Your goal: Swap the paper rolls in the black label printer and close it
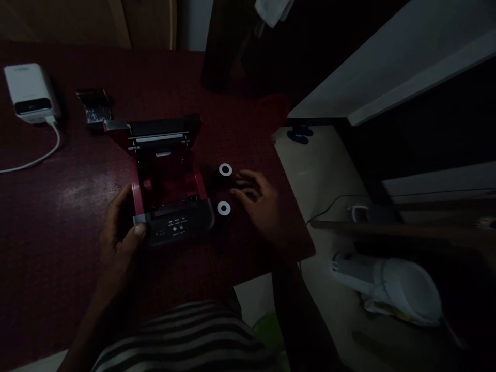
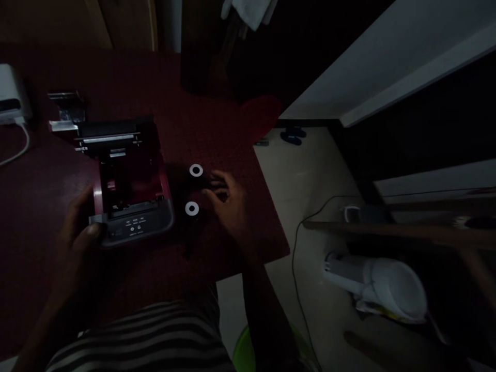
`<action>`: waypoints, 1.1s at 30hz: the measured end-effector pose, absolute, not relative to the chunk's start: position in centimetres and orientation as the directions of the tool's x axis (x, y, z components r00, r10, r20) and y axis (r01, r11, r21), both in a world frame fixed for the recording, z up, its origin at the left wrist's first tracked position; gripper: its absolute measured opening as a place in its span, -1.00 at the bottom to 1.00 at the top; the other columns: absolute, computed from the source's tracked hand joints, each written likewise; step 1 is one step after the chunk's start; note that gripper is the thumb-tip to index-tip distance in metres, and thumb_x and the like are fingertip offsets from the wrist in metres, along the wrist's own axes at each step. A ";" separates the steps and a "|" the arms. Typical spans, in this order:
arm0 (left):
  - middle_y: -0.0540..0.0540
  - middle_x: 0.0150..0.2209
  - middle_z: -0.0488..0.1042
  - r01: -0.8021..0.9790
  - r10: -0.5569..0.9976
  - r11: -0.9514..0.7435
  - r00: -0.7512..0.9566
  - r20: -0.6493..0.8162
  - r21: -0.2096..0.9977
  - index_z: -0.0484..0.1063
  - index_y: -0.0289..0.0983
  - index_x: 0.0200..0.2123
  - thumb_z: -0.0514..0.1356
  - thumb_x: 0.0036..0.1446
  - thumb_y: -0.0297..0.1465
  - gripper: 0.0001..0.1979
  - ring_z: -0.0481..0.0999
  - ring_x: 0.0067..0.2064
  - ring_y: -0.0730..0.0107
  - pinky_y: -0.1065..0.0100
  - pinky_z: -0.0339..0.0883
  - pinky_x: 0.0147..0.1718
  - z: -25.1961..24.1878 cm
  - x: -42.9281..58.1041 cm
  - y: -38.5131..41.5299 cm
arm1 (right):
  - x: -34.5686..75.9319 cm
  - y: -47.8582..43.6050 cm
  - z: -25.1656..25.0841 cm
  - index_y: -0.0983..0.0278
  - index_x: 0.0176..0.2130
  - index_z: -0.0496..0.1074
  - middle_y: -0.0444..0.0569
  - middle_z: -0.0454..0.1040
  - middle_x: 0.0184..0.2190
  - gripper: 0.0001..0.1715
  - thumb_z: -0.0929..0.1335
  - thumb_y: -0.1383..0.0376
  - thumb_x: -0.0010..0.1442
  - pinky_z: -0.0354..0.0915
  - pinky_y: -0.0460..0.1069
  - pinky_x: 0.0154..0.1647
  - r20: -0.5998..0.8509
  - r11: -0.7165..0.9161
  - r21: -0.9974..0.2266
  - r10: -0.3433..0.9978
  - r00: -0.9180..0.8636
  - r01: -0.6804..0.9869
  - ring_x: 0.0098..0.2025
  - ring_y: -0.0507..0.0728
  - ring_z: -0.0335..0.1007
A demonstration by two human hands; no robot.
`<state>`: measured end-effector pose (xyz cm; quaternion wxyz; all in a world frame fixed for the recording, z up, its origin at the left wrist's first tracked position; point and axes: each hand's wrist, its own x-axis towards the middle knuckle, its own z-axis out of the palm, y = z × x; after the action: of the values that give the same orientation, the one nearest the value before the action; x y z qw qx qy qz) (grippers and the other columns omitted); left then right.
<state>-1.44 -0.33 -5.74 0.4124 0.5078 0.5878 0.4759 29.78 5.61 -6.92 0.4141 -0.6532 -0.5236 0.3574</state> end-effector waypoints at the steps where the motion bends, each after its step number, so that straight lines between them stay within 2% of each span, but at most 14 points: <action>1: -0.11 0.52 0.49 0.180 0.989 0.045 -0.148 -0.018 0.983 0.48 0.06 0.52 0.35 0.45 0.08 -0.33 0.46 0.54 -0.28 -0.24 0.40 0.51 -5.6 -1.4 -0.3 | 30.2 4.6 -6.5 0.16 0.07 0.65 0.06 0.76 0.07 -0.60 0.55 0.14 0.26 0.60 0.17 0.06 -0.047 -0.127 -0.908 0.978 0.205 0.400 -0.01 0.22 0.70; 3: -0.06 0.53 0.48 0.135 0.986 0.081 -0.157 -0.059 0.988 0.50 0.09 0.50 0.39 0.42 0.08 -0.33 0.42 0.57 -0.28 -0.24 0.34 0.55 -5.3 -1.2 -0.4 | 30.7 2.6 -5.8 0.17 -0.02 0.69 0.02 0.78 -0.04 -0.71 0.54 0.15 0.27 0.59 0.15 0.00 -0.086 -0.158 -0.893 0.979 0.185 0.422 -0.13 0.19 0.68; 5: -0.04 0.52 0.49 0.130 0.985 0.075 -0.164 -0.053 0.989 0.51 0.11 0.51 0.40 0.41 0.08 -0.32 0.42 0.56 -0.27 -0.21 0.36 0.53 -5.1 -1.1 -0.4 | 30.7 1.1 -5.4 0.16 0.00 0.71 0.01 0.79 -0.04 -0.66 0.57 0.21 0.21 0.59 0.13 -0.05 -0.127 -0.168 -0.886 0.984 0.123 0.431 -0.20 0.16 0.65; 7: -0.05 0.51 0.50 0.141 0.984 0.057 -0.177 -0.032 0.988 0.51 0.10 0.52 0.40 0.40 0.08 -0.31 0.44 0.54 -0.26 -0.18 0.41 0.50 -5.1 -1.1 -0.4 | 30.0 0.4 -5.5 0.14 0.12 0.70 0.03 0.78 0.07 -0.50 0.56 0.29 0.18 0.61 0.14 0.01 -0.132 -0.145 -0.885 0.989 0.060 0.442 -0.14 0.17 0.67; 9: -0.05 0.50 0.51 0.151 0.982 0.053 -0.187 -0.024 0.987 0.51 0.10 0.52 0.40 0.41 0.08 -0.31 0.46 0.53 -0.26 -0.18 0.43 0.49 -5.2 -1.1 -0.3 | 28.9 0.3 -6.2 0.13 0.17 0.68 0.05 0.77 0.14 -0.44 0.53 0.35 0.18 0.61 0.17 0.11 -0.077 -0.083 -0.890 0.997 0.031 0.448 -0.02 0.20 0.71; 12: -0.04 0.48 0.54 0.146 0.984 0.050 -0.176 -0.024 0.988 0.53 0.11 0.50 0.39 0.42 0.06 -0.35 0.48 0.52 -0.24 -0.16 0.45 0.47 -5.4 -1.2 -0.3 | 27.5 0.9 -7.4 0.14 0.09 0.68 0.07 0.78 0.10 -0.60 0.50 0.33 0.26 0.60 0.22 0.24 0.009 -0.008 -0.893 0.999 0.037 0.450 0.13 0.26 0.73; 14: -0.04 0.49 0.53 0.140 0.986 0.044 -0.167 -0.021 0.989 0.54 0.11 0.49 0.39 0.43 0.05 -0.37 0.50 0.50 -0.23 -0.14 0.50 0.44 -5.4 -1.1 -0.2 | 27.3 1.2 -7.5 0.15 0.05 0.68 0.06 0.80 0.04 -0.68 0.50 0.29 0.30 0.60 0.24 0.25 0.026 0.003 -0.893 0.999 0.044 0.451 0.13 0.29 0.75; 18: -0.05 0.54 0.49 0.139 0.986 0.010 -0.168 0.014 0.990 0.54 0.11 0.50 0.41 0.44 0.04 -0.35 0.48 0.54 -0.21 -0.14 0.51 0.46 -5.5 -1.0 -0.2 | 28.8 1.3 -3.9 0.12 0.09 0.66 0.00 0.80 0.05 -0.66 0.50 0.28 0.32 0.61 0.25 0.24 0.018 0.005 -0.870 1.000 0.022 0.493 0.12 0.27 0.77; 20: -0.06 0.54 0.50 0.136 0.986 -0.004 -0.166 0.026 0.991 0.52 0.10 0.52 0.41 0.44 0.04 -0.34 0.44 0.58 -0.20 -0.16 0.45 0.51 -5.4 -0.9 -0.2 | 29.3 1.8 -0.7 0.09 0.14 0.64 -0.03 0.79 0.08 -0.61 0.49 0.32 0.35 0.60 0.24 0.25 0.082 0.096 -0.834 0.995 -0.051 0.544 0.14 0.27 0.75; 23: -0.08 0.55 0.49 0.108 0.990 0.000 -0.144 0.016 0.994 0.47 0.07 0.55 0.38 0.47 0.02 -0.33 0.45 0.57 -0.18 -0.16 0.45 0.51 -5.3 -0.8 -0.2 | 28.1 3.5 3.3 0.09 0.23 0.60 -0.02 0.76 0.13 -0.56 0.46 0.39 0.43 0.57 0.21 0.25 0.230 0.371 -0.713 0.925 -0.301 0.595 0.16 0.27 0.71; 25: -0.12 0.55 0.48 0.102 0.992 -0.006 -0.123 0.019 0.995 0.44 0.04 0.56 0.37 0.49 0.01 -0.33 0.48 0.55 -0.17 -0.15 0.48 0.48 -5.2 -0.8 -0.3 | 25.9 5.2 4.7 0.17 0.27 0.57 0.06 0.73 0.15 -0.56 0.39 0.44 0.50 0.53 0.24 0.30 0.253 0.531 -0.592 0.837 -0.485 0.607 0.17 0.29 0.66; 28: -0.18 0.56 0.46 0.116 0.992 -0.007 -0.123 0.022 0.993 0.42 -0.01 0.56 0.37 0.49 0.02 -0.30 0.46 0.56 -0.21 -0.21 0.42 0.51 -5.2 -0.9 -0.4 | 21.7 7.5 5.0 0.30 0.32 0.55 0.19 0.69 0.17 -0.50 0.31 0.54 0.51 0.49 0.26 0.29 0.100 0.644 -0.390 0.741 -0.664 0.659 0.19 0.34 0.57; 31: -0.21 0.55 0.47 0.117 0.992 0.013 -0.127 0.003 0.993 0.43 -0.03 0.56 0.38 0.47 0.03 -0.29 0.45 0.57 -0.24 -0.23 0.35 0.54 -5.2 -1.1 -0.4 | 18.3 8.9 4.5 0.37 0.23 0.62 0.26 0.71 0.14 -0.52 0.28 0.60 0.51 0.47 0.24 0.20 -0.094 0.642 -0.225 0.735 -0.672 0.733 0.19 0.37 0.54; 33: -0.21 0.53 0.48 0.119 0.992 0.019 -0.125 -0.004 0.993 0.45 -0.03 0.55 0.39 0.45 0.02 -0.29 0.45 0.56 -0.24 -0.22 0.35 0.54 -5.2 -1.1 -0.4 | 17.0 9.5 4.4 0.38 0.16 0.65 0.28 0.73 0.10 -0.55 0.26 0.59 0.54 0.43 0.22 0.18 -0.173 0.620 -0.168 0.747 -0.642 0.767 0.18 0.37 0.57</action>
<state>-1.06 -0.44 -5.19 0.4399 0.4940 0.5624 0.4962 17.02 9.46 4.42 -0.0431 -0.4211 -0.8988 0.1136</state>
